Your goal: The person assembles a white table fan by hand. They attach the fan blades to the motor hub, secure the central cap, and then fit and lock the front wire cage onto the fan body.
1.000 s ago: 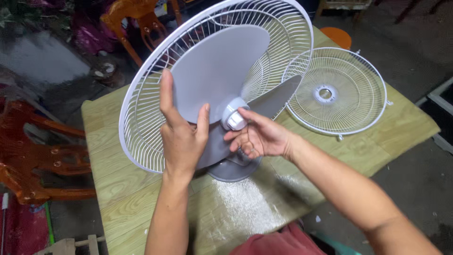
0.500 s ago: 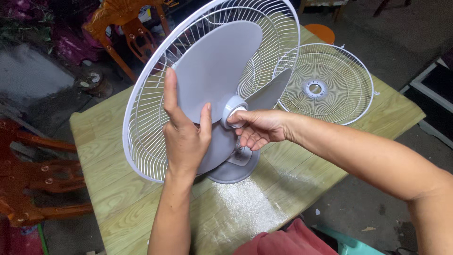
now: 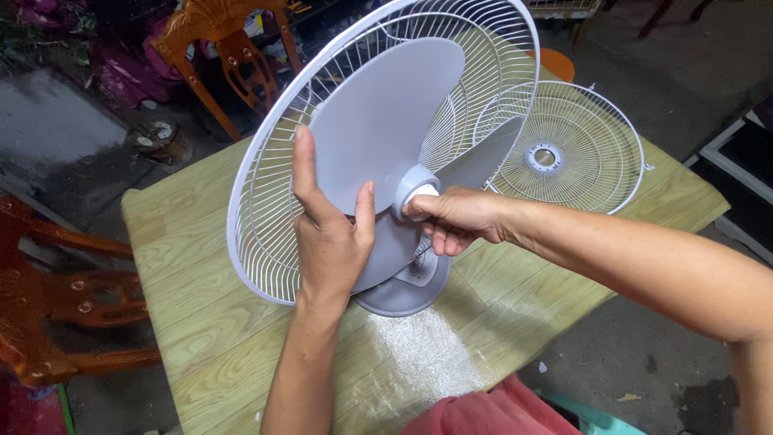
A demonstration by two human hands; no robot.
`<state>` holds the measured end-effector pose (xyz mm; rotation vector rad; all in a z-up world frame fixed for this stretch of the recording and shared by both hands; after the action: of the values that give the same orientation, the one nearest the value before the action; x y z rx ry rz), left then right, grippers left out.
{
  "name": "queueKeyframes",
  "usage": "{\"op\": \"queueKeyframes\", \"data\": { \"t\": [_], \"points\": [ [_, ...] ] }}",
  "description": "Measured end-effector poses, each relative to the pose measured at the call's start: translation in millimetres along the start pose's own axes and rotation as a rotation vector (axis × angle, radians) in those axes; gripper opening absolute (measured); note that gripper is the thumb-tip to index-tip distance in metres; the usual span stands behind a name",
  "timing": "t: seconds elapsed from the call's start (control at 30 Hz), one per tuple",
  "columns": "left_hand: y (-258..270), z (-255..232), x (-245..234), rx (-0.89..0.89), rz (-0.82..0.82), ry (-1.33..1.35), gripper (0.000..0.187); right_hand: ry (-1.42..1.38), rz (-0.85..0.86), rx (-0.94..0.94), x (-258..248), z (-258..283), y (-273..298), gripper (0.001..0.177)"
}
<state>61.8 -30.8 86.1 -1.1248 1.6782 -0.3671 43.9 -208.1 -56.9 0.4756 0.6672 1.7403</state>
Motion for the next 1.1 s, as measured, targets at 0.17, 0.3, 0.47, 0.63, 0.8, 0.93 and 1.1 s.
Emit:
{"op": "queueKeyframes", "data": {
  "t": [0.17,0.3,0.47,0.63,0.8,0.93,1.1],
  "points": [
    [2,1,1,-0.018,0.016,0.048,0.092,0.03,-0.03,0.024,0,0,3,0.047],
    [2,-2,-1,-0.012,-0.002,0.016,0.093,0.036,-0.043,0.038,2,1,6,0.049],
    [0,-7,-8,0.0,0.014,-0.024,0.094,0.101,-0.033,-0.002,9,4,12,0.057],
    [9,-3,-16,-0.099,-0.1,0.191,0.099,0.704,-0.355,-0.156,-3,6,17,0.066],
    [35,15,3,-0.334,-0.147,0.277,0.101,0.681,-1.007,-0.915,4,1,58,0.071],
    [49,-4,39,-0.263,-0.2,-0.471,0.1,0.445,-1.161,-1.254,20,-14,39,0.077],
    [74,1,63,-0.191,-0.391,-0.491,0.097,0.832,-1.38,-1.394,27,-12,41,0.081]
  ]
}}
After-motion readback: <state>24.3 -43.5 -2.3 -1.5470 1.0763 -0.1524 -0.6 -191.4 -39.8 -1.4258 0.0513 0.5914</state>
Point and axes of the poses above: each hand's wrist, its own y-axis away from the middle knuckle, its own x-axis out of the palm, z = x × y, the point moved 9 cm from there along -y, towards the middle knuckle, and after that the axes turned 10 degrees about z, right-handed, at the moved point
